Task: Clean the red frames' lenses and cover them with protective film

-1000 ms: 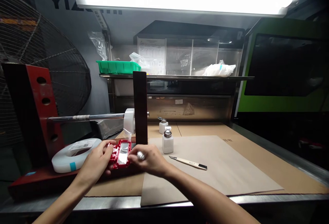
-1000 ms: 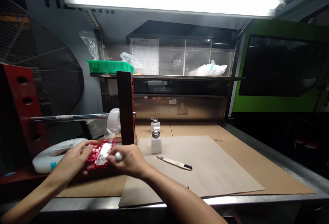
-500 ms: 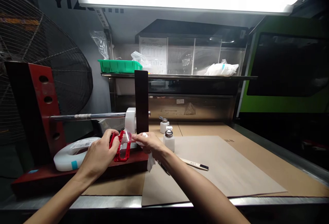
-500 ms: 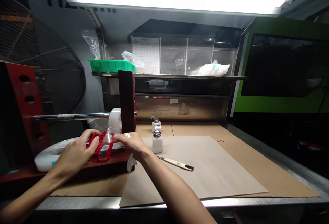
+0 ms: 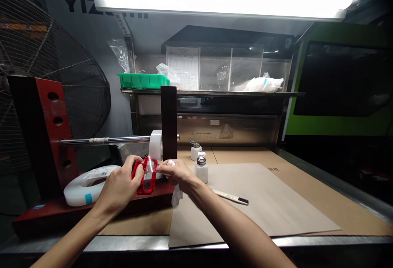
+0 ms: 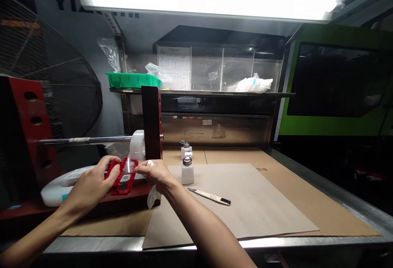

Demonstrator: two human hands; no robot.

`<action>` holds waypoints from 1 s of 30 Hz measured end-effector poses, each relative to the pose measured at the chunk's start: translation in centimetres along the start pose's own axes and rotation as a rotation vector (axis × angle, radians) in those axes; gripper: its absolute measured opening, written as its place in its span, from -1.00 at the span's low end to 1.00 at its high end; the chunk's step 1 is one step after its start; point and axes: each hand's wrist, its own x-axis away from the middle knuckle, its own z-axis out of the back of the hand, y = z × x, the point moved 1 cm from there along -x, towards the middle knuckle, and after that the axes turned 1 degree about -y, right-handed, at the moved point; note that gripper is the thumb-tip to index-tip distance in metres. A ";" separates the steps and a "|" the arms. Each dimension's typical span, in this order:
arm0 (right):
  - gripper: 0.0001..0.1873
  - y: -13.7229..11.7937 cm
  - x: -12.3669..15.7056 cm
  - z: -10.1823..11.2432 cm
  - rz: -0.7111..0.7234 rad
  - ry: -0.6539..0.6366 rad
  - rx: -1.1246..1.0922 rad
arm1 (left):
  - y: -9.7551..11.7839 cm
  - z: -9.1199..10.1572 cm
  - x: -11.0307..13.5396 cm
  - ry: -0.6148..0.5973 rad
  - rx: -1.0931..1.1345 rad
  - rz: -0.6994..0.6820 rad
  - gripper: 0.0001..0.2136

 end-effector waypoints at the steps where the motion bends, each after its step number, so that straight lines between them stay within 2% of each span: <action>1: -0.86 0.0 0.0 0.0 0.002 0.003 -0.004 | 0.0 0.0 0.0 -0.003 0.004 0.001 -0.76; 9: -0.86 0.7 0.1 0.4 0.011 0.009 -0.041 | -0.5 -0.3 0.2 -0.033 0.083 0.029 -0.76; 18: -0.88 1.5 2.6 -0.1 -0.035 -0.004 -0.071 | -0.5 -1.5 1.0 -0.042 0.308 0.116 -0.69; 30: -0.89 2.8 4.6 0.2 -0.075 0.013 -0.003 | 0.0 -2.3 1.8 0.027 0.529 0.157 -0.58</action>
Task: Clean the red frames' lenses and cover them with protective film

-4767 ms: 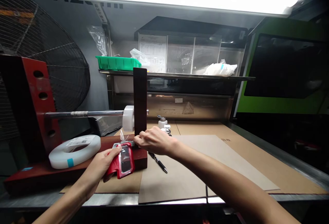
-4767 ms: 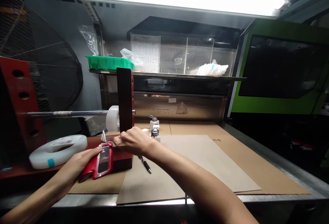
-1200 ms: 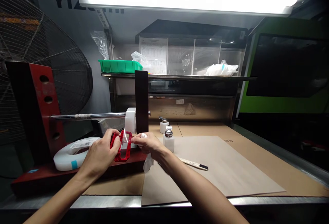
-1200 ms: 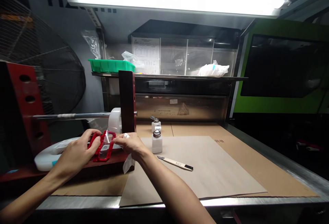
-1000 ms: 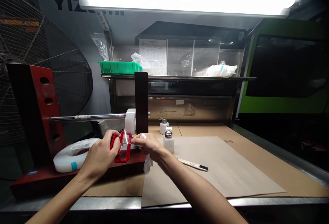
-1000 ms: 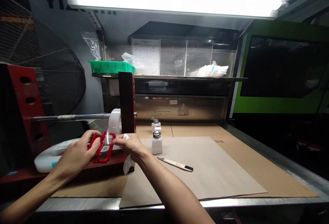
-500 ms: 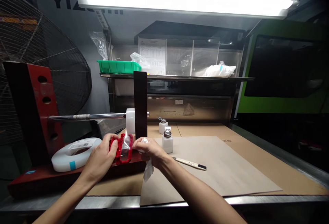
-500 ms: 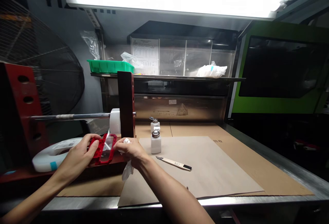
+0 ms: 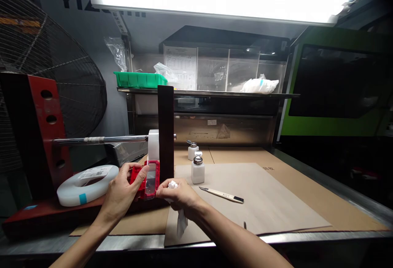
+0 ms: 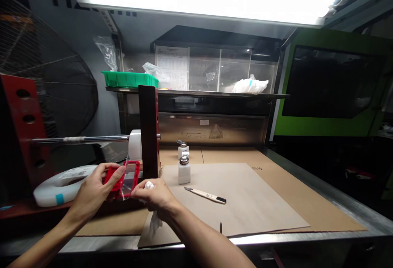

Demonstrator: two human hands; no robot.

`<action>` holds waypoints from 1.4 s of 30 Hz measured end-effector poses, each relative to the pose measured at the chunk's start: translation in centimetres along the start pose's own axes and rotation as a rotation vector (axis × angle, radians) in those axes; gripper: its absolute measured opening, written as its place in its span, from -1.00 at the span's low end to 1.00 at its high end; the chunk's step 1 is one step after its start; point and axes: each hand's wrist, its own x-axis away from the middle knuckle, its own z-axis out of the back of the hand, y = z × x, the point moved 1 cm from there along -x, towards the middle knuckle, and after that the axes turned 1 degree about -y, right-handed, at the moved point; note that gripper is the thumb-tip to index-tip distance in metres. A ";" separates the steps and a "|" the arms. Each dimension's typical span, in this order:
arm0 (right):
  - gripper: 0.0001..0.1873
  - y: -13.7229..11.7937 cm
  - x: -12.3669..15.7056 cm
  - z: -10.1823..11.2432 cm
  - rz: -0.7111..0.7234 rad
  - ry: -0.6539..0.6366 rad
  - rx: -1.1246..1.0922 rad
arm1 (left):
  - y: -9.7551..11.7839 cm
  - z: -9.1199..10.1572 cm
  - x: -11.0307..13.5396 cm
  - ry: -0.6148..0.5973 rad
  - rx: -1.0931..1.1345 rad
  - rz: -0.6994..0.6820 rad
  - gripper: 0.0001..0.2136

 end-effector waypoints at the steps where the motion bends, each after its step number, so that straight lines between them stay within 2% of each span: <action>1: -0.89 0.0 0.0 0.0 -0.004 0.006 0.012 | 0.0 0.0 0.0 0.007 -0.005 -0.006 -0.58; 7: -0.93 -0.2 0.3 0.0 0.003 0.032 0.102 | -0.3 -0.1 -0.1 0.044 -0.022 -0.050 -0.52; 14: -0.91 -0.7 0.8 -0.1 -0.003 0.013 0.098 | -0.6 -0.2 -0.1 0.038 0.016 -0.063 -0.53; 21: -0.88 -1.0 1.0 -0.3 0.056 0.064 0.167 | -1.0 -0.4 -0.2 0.007 0.025 -0.076 -0.53; 29: -0.89 -1.1 1.1 -0.5 0.117 0.122 0.256 | -1.3 -0.6 -0.2 0.041 0.025 -0.064 -0.49; 42: -0.89 -1.3 1.3 -0.1 0.161 0.123 0.387 | -1.1 -0.7 -0.3 0.074 0.025 -0.066 -0.48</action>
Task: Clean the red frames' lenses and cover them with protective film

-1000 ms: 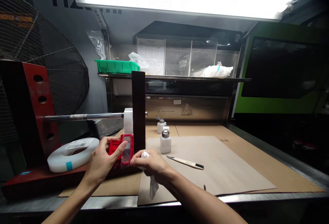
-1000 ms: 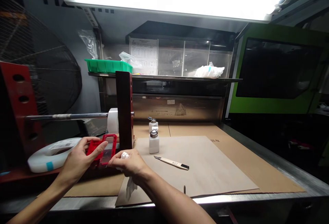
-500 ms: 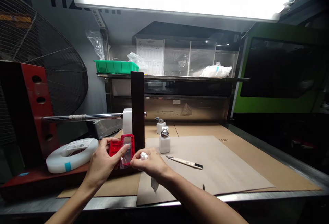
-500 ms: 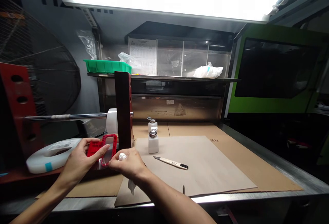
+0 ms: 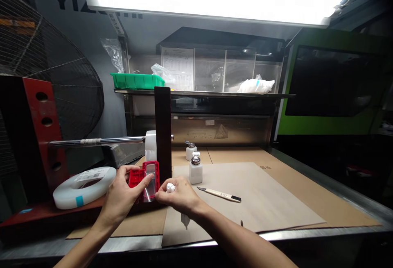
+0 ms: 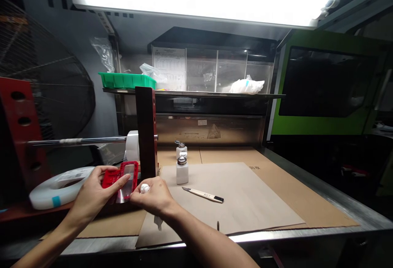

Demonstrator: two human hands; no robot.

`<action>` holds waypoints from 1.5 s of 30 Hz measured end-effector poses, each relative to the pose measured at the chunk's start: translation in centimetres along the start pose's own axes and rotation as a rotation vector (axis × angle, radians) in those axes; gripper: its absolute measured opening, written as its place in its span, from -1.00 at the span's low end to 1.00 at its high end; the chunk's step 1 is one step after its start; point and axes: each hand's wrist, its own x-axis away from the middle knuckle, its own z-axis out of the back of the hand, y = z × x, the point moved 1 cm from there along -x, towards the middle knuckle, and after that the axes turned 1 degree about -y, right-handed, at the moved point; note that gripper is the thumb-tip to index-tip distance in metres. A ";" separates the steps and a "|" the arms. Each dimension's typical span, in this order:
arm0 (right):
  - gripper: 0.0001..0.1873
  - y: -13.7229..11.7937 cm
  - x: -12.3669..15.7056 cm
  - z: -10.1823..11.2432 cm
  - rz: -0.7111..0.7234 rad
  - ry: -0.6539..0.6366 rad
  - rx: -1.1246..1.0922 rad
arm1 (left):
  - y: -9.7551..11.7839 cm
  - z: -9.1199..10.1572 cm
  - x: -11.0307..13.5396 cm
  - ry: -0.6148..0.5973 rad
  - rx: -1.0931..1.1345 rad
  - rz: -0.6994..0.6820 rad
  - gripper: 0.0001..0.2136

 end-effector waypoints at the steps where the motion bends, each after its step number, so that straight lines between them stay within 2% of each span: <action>1: -0.89 0.0 0.0 0.0 0.008 0.001 0.015 | 0.0 0.0 0.0 0.006 -0.006 -0.002 -0.48; 10: -0.93 0.3 -0.1 0.2 0.061 0.042 0.164 | -0.5 -0.2 -0.3 0.029 -0.013 0.010 -0.48; 14: -0.94 -0.6 0.1 0.9 0.142 0.074 0.191 | -0.3 -0.1 -0.2 0.037 -0.018 0.002 -0.48; 18: -0.83 -1.5 -0.2 0.9 0.189 -0.018 0.198 | -0.1 -0.2 -0.1 0.051 -0.046 -0.007 -0.51; 24: -0.85 -1.2 -1.0 0.0 0.136 -0.214 0.275 | 0.5 -0.1 0.1 0.075 -0.091 -0.018 -0.54; 33: -0.79 -1.2 -0.9 0.0 0.160 -0.260 0.490 | 0.3 0.0 0.6 0.043 -0.069 0.021 -0.70; 36: -0.60 -1.4 0.0 0.2 0.296 -0.192 0.694 | 0.3 0.1 0.6 0.065 -0.084 0.017 -0.73; 40: -0.22 -1.2 0.4 -0.1 0.476 -0.069 1.224 | 0.6 0.2 0.6 0.071 -0.097 0.000 -0.74; 42: -0.18 -1.1 0.1 -0.3 0.506 -0.076 1.374 | 0.7 0.3 0.6 0.073 -0.098 -0.005 -0.74; 45: -0.21 -1.1 -0.3 -0.6 0.524 -0.098 1.448 | 0.8 0.4 0.6 0.069 -0.083 -0.011 -0.73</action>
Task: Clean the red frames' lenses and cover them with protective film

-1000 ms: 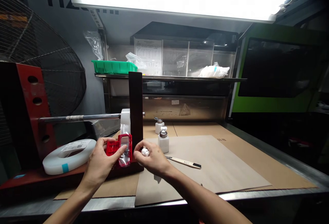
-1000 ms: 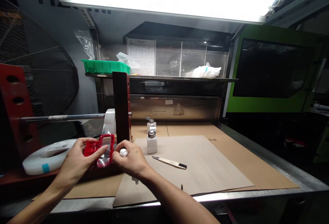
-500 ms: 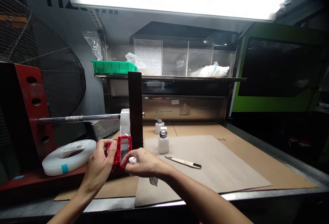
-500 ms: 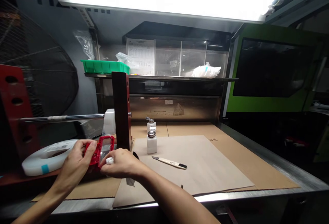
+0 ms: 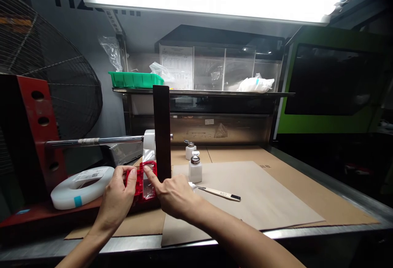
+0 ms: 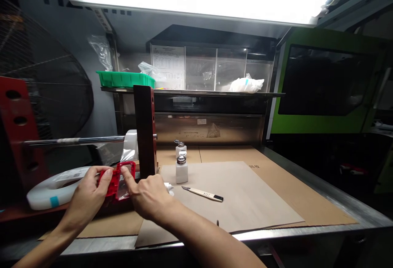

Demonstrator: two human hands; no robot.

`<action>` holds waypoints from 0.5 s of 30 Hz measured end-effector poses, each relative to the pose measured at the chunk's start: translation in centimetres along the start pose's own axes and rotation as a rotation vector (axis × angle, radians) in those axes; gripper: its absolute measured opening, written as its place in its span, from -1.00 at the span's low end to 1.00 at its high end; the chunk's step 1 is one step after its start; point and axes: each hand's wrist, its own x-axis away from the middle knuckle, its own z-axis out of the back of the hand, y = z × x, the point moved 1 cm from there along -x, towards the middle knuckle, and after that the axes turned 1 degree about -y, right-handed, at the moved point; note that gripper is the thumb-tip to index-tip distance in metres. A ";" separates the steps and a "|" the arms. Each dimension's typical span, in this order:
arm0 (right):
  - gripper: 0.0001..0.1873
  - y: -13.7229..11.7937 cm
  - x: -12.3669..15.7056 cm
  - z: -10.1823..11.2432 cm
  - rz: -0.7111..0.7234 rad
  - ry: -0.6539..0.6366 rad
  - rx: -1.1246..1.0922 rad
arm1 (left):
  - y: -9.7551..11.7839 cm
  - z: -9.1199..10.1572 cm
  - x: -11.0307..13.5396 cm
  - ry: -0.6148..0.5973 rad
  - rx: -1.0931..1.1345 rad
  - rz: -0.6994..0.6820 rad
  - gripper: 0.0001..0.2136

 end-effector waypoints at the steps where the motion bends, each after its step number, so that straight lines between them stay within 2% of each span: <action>1: -0.22 0.0 -0.1 0.0 0.005 -0.001 0.004 | 0.0 0.0 0.0 -0.003 0.006 -0.001 -0.73; 11: -0.13 -0.6 0.1 -0.9 -0.022 0.024 -0.023 | -0.1 -0.3 0.0 -0.002 0.012 0.034 -0.73; 15: -0.05 -0.7 -0.4 -0.7 -0.061 -0.023 -0.097 | 0.1 -0.1 0.2 -0.011 0.017 0.028 -0.73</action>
